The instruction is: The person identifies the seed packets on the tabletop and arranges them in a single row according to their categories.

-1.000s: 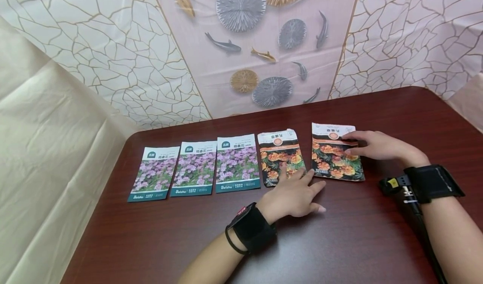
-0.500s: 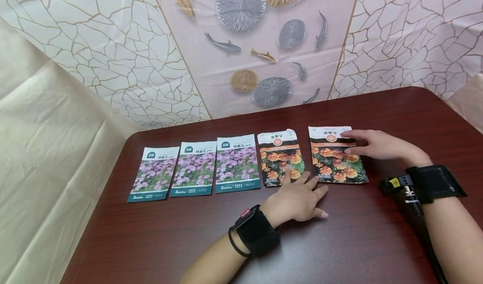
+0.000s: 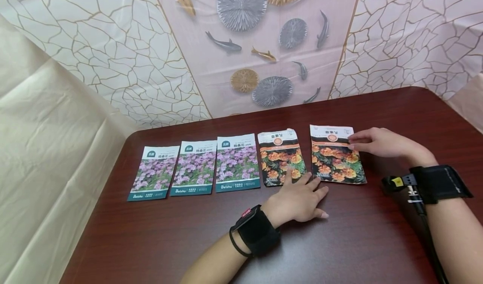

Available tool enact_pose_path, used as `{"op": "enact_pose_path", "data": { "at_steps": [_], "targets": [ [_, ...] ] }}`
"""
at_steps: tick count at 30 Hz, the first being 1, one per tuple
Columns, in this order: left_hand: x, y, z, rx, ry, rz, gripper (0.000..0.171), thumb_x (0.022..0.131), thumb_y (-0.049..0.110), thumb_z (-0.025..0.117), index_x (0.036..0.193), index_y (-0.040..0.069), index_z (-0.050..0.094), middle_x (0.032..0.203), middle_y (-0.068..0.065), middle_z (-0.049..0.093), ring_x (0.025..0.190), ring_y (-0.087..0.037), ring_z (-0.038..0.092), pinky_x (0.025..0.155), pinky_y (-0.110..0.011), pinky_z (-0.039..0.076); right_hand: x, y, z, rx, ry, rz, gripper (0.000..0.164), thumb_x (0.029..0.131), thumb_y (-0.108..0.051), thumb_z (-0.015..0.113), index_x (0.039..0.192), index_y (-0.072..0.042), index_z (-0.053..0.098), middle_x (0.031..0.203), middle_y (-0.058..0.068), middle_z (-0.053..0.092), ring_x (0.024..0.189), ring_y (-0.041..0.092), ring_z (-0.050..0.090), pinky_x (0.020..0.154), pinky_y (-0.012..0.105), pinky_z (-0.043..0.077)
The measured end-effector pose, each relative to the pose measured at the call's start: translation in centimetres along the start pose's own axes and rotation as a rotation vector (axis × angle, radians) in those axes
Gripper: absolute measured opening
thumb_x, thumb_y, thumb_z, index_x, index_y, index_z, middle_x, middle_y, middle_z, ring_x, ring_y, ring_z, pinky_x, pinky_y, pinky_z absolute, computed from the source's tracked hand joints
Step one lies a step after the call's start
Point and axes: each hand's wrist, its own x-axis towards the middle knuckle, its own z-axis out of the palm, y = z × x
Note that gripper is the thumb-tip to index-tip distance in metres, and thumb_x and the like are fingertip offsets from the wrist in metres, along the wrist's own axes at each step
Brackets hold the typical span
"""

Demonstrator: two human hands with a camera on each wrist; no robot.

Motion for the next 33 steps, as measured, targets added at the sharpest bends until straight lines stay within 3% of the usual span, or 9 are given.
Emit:
{"op": "enact_pose_path", "data": {
  "at_steps": [15, 33],
  "targets": [
    [0.2, 0.18, 0.02, 0.031, -0.024, 0.025, 0.064, 0.085, 0.064, 0.033, 0.143, 0.042, 0.015, 0.15, 0.018, 0.004, 0.137, -0.006, 0.0, 0.108, -0.049, -0.001, 0.48, -0.5, 0.92, 0.067, -0.056, -0.05, 0.056, 0.093, -0.033, 0.053, 0.131, 0.007, 0.043, 0.128, 0.031, 0.044, 0.118, 0.046, 0.039, 0.087, 0.058, 0.036],
    [0.03, 0.34, 0.38, 0.037, -0.03, 0.035, 0.063, 0.085, 0.063, 0.034, 0.142, 0.043, 0.016, 0.15, 0.017, 0.004, 0.137, -0.006, 0.002, 0.108, -0.05, -0.002, 0.3, -0.79, 0.95, 0.062, -0.061, -0.072, 0.053, 0.091, -0.03, 0.056, 0.13, 0.005, 0.046, 0.125, 0.027, 0.05, 0.114, 0.042, 0.046, 0.085, 0.055, 0.039]
  ]
}}
